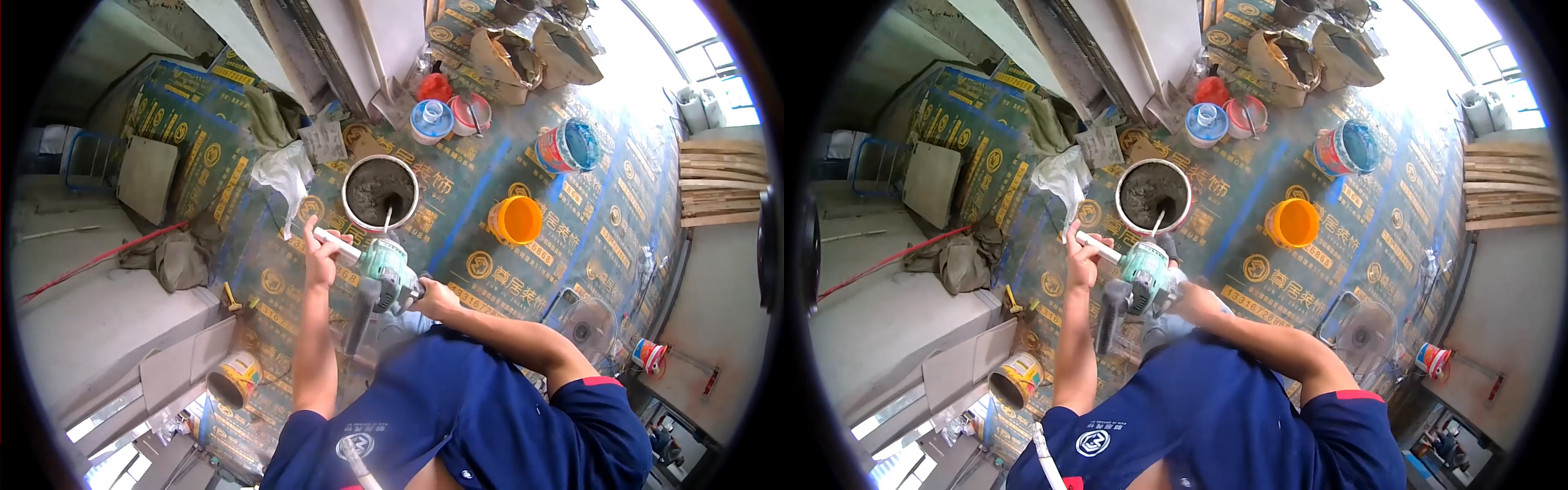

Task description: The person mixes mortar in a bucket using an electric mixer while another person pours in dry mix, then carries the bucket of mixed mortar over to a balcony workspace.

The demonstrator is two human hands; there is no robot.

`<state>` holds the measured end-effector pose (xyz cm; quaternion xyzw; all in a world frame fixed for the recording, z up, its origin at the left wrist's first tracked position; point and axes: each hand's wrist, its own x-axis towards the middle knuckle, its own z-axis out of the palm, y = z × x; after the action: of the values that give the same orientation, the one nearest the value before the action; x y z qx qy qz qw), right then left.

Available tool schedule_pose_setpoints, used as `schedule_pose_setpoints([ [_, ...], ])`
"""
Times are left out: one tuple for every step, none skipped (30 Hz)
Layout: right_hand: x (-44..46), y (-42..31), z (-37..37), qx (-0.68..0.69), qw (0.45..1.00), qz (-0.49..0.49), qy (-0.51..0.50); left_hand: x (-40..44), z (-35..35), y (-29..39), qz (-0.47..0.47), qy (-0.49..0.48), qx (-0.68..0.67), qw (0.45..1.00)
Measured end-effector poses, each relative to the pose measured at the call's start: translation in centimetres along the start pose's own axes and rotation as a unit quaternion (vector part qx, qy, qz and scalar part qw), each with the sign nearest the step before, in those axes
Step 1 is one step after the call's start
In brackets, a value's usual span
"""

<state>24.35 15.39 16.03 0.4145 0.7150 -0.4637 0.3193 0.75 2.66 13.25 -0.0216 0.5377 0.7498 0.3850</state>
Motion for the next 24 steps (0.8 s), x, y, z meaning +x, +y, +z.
schedule_pose_setpoints([
  [0.5, -0.6, -0.3, 0.009, 1.0, -0.003, -0.008, 1.0, 0.1, 0.0, 0.014, 0.019, -0.008, 1.0],
  [0.8, -1.1, -0.4, 0.021, 1.0, -0.003, -0.018, 1.5, -0.2, 0.0, 0.012, 0.02, -0.007, 1.0],
  [0.7, -1.9, -0.9, 0.014, 1.0, -0.01, -0.008, 2.3, -0.2, 0.5, 0.003, 0.041, -0.012, 0.999],
  [1.1, -2.6, -1.8, 0.017, 1.0, -0.009, -0.008, 3.2, -0.2, 0.9, -0.008, 0.061, -0.015, 0.998],
  [1.4, -2.9, -2.5, -0.005, 1.0, -0.021, -0.01, 3.6, -0.3, 1.1, -0.021, 0.073, -0.027, 0.997],
  [1.4, -3.5, -3.1, -0.025, 0.999, -0.033, -0.014, 3.9, -0.7, 1.3, -0.028, 0.07, -0.02, 0.997],
  [1.3, -4.2, -3.8, -0.018, 0.999, -0.028, -0.036, 4.3, -1.0, 1.5, -0.032, 0.087, -0.003, 0.996],
  [1.4, -4.8, -4.3, -0.009, 0.999, -0.025, -0.035, 5.0, -1.2, 1.6, -0.034, 0.104, 0.012, 0.994],
  [1.4, -5.5, -4.4, -0.008, 0.999, -0.01, -0.042, 5.3, -0.8, 2.4, -0.035, 0.119, 0.036, 0.992],
  [1.4, -6.2, -4.7, -0.007, 0.999, 0.005, -0.047, 5.8, -0.5, 3.0, -0.04, 0.114, 0.043, 0.992],
  [1.2, -6.9, -5.1, 0.004, 0.999, 0.002, -0.038, 6.3, -0.3, 3.7, -0.048, 0.121, 0.048, 0.99],
  [1.5, -7.1, -5.1, 0.013, 0.999, 0.005, -0.038, 6.8, -0.2, 4.3, -0.055, 0.128, 0.052, 0.989],
  [2.0, -7.3, -5.3, 0.018, 0.999, -0.003, -0.041, 7.5, 0.0, 5.0, -0.066, 0.113, 0.051, 0.99],
  [2.5, -7.6, -5.5, 0.025, 0.999, -0.012, -0.044, 8.2, 0.3, 5.4, -0.067, 0.108, 0.057, 0.99],
  [2.3, -8.3, -6.1, 0.032, 0.999, 0.003, -0.042, 8.8, 0.8, 5.8, -0.064, 0.106, 0.07, 0.99],
  [2.7, -8.4, -6.1, 0.039, 0.998, 0.003, -0.041, 9.3, 1.1, 6.1, -0.061, 0.106, 0.081, 0.989],
  [3.4, -8.3, -6.0, 0.038, 0.999, 0.007, -0.035, 9.8, 1.4, 6.5, -0.062, 0.098, 0.089, 0.989],
  [3.7, -8.3, -6.1, 0.036, 0.999, 0.01, -0.031, 10.2, 1.8, 6.8, -0.064, 0.094, 0.095, 0.989],
  [3.9, -8.2, -6.3, 0.051, 0.998, 0.009, -0.036, 10.5, 2.2, 7.0, -0.066, 0.09, 0.101, 0.989],
  [4.1, -8.1, -6.3, 0.061, 0.998, 0.01, -0.035, 11.0, 2.6, 7.3, -0.069, 0.081, 0.108, 0.988],
  [3.8, -8.3, -6.5, 0.063, 0.998, 0.02, -0.022, 11.5, 2.9, 7.3, -0.073, 0.077, 0.116, 0.988],
  [3.6, -8.6, -6.8, 0.065, 0.997, 0.028, -0.007, 11.9, 3.2, 7.4, -0.072, 0.073, 0.123, 0.987],
  [3.5, -9.0, -7.4, 0.071, 0.997, 0.03, -0.018, 12.6, 3.7, 7.3, -0.07, 0.059, 0.13, 0.987],
  [3.6, -8.8, -7.2, 0.078, 0.996, 0.029, -0.019, 12.6, 4.1, 7.4, -0.069, 0.05, 0.138, 0.987],
])
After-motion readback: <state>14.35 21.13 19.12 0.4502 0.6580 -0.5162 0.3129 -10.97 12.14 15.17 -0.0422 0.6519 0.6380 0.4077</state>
